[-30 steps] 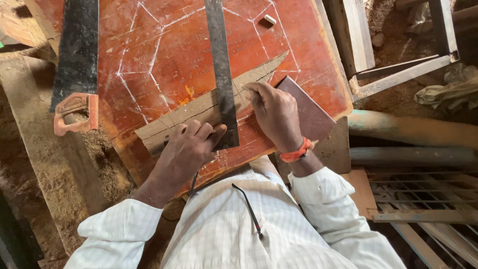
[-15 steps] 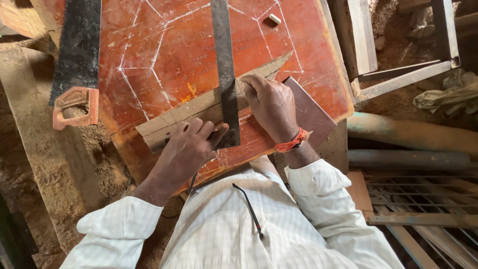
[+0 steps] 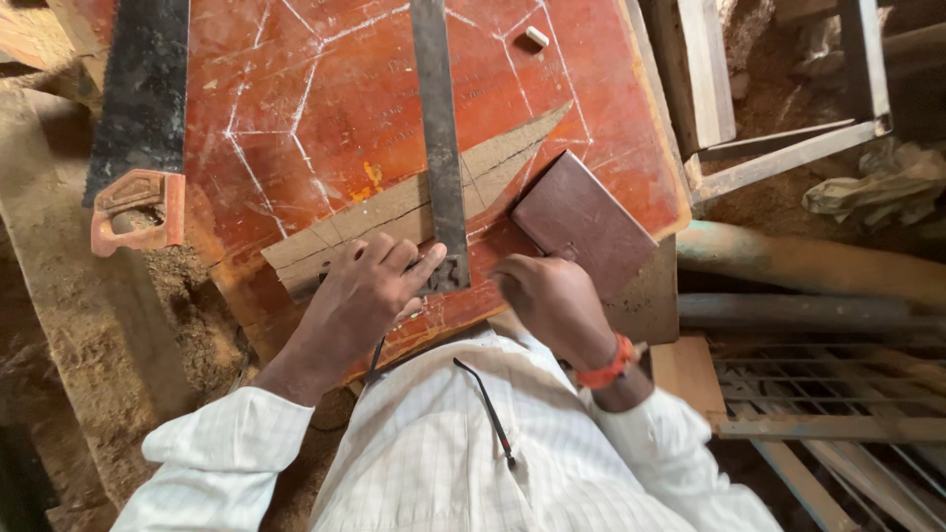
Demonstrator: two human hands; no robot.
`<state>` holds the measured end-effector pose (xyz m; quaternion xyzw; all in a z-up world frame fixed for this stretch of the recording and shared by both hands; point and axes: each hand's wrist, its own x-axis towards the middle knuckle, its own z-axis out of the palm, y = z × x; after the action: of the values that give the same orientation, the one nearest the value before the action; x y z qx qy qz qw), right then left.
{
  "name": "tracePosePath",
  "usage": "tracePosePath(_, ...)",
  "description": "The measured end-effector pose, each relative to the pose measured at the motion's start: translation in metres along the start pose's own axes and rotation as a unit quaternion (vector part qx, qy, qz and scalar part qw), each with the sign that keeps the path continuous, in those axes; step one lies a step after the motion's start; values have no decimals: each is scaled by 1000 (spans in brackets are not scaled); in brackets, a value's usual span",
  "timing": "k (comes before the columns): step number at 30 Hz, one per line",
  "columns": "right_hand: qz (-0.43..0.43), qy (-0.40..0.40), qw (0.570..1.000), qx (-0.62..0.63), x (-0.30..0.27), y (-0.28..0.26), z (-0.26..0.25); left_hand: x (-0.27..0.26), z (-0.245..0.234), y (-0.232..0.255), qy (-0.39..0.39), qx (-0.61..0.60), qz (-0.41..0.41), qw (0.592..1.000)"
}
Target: The person measures and marks a rectangular wooden block using a tape measure, a try square, and a pencil. They repeatedly reposition the block and tools to draw straight lines on multiple faces of the wood.
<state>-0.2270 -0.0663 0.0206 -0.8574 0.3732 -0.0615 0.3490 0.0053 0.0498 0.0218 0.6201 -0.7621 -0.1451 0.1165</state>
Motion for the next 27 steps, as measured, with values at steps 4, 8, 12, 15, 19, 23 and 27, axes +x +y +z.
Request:
tracePosePath(4,145,100,974,143,-35,36,-10,-12,-8,-9,62,-52,-51,995)
tracePosePath(8,227,188,892,343,-65,86,-24,-21,-24,-53,130,12,-79,988)
tracePosePath(12,149,218,919,293,-81,110,-33,5,-28,-114,127,70,-100,984)
tracePosePath(15,112,231,948,188,-84,107,-39,38,-11,-155,111,55,-93,988)
tracePosePath(19,137,215,967,-17,-99,97,-45,69,23,-182,152,53,-82,984)
tracePosePath(23,214,178,959,-45,-121,104,-45,74,42,-192,114,33,-130,984)
tracePosePath(27,242,177,952,55,-126,124,-43,66,54,-200,143,2,-157,977)
